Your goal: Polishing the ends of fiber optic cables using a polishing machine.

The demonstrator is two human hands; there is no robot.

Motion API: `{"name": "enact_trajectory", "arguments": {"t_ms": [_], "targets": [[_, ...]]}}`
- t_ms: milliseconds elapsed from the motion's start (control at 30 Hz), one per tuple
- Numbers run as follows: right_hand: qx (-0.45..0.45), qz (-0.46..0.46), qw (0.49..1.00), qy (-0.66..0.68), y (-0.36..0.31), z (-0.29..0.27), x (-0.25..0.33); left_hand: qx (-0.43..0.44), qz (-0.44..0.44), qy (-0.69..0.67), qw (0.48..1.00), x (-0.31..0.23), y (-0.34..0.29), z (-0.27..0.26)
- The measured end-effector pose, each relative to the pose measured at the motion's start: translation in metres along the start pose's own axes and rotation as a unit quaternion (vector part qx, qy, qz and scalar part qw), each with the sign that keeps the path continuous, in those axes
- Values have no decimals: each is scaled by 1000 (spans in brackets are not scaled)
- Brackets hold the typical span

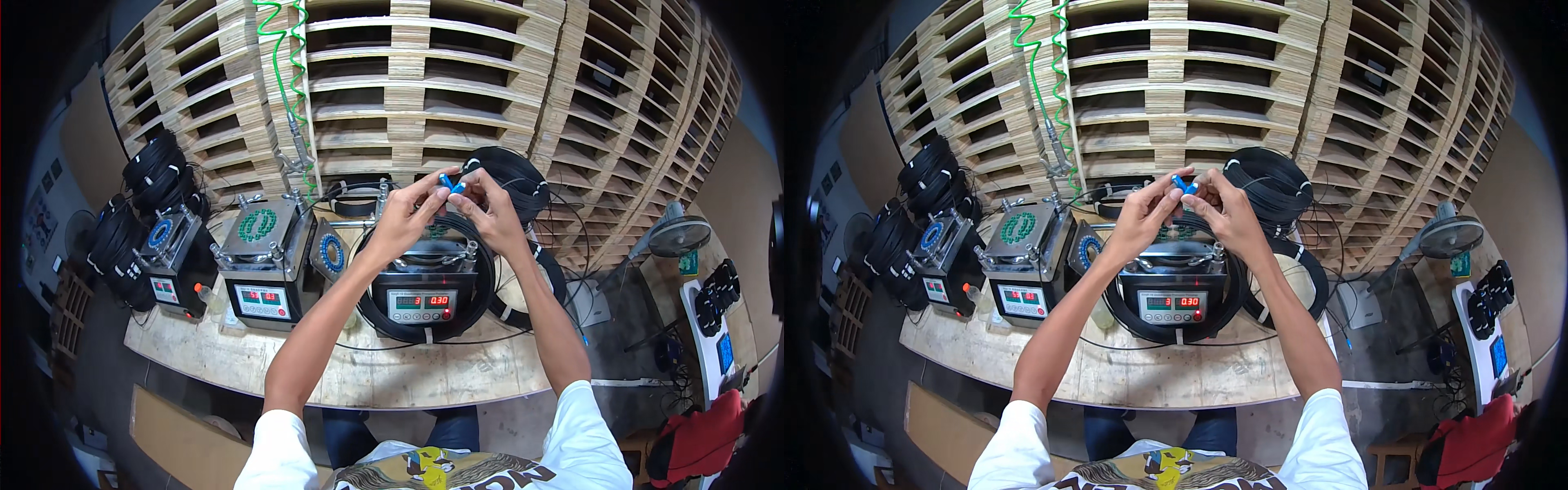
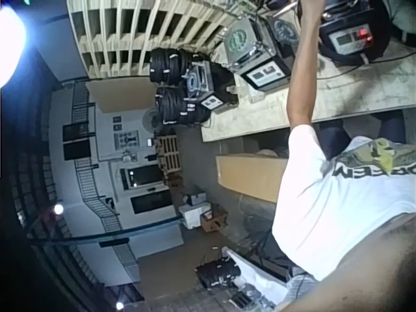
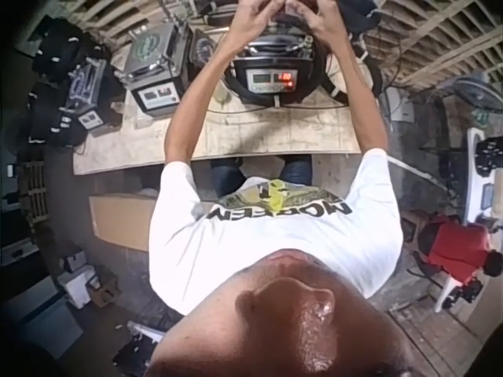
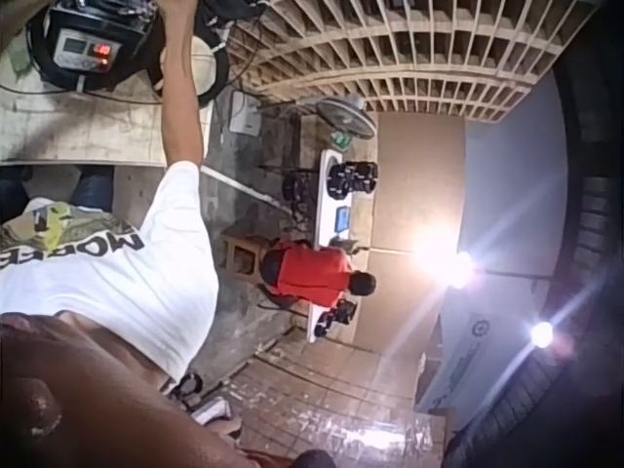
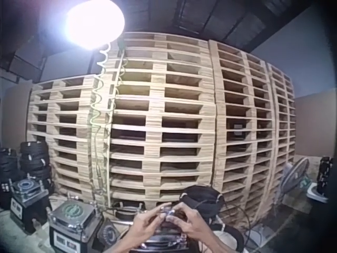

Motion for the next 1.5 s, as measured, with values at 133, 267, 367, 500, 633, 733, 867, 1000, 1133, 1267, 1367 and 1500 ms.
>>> {"name": "enact_trajectory", "arguments": {"t_ms": [133,267,367,500,633,733,867,1000,1133,1267,1367,1500], "targets": [[7,41,999,23,1,-15,-21,41,-18,82,996,2,1,-6],[10,66,998,-12,13,-30,-44,-34,-47,105,993,13,0,-20],[16,86,996,-11,23,-38,-54,-131,8,234,963,20,3,-30],[50,93,990,-98,48,-47,-60,-153,-3,292,944,35,9,-39],[111,99,956,-253,68,-43,-62,-159,-42,306,938,63,5,-47],[144,62,940,-304,77,-36,-70,-168,-54,289,941,74,2,-49],[259,47,874,-409,81,-25,-86,-172,-71,274,944,82,0,-49],[351,96,817,-447,92,-9,-109,-171,-128,238,947,82,0,-52],[386,109,792,-460,101,-3,-120,-179,-146,236,944,87,-1,-54],[390,87,798,-451,110,1,-113,-188,-162,222,943,89,-4,-54],[421,135,746,-498,116,10,-121,-195,-170,217,941,93,-6,-55],[412,108,749,-507,119,20,-119,-193,-198,177,944,95,-10,-58]]}}
Point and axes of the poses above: each hand's wrist, its own y-axis towards the middle knuckle, its own z-axis out of the palm, x = y × z, the point moved 3 cm from there along y, towards the middle knuckle, and after that the axes turned 14 degrees about x, right-handed, at the moved point
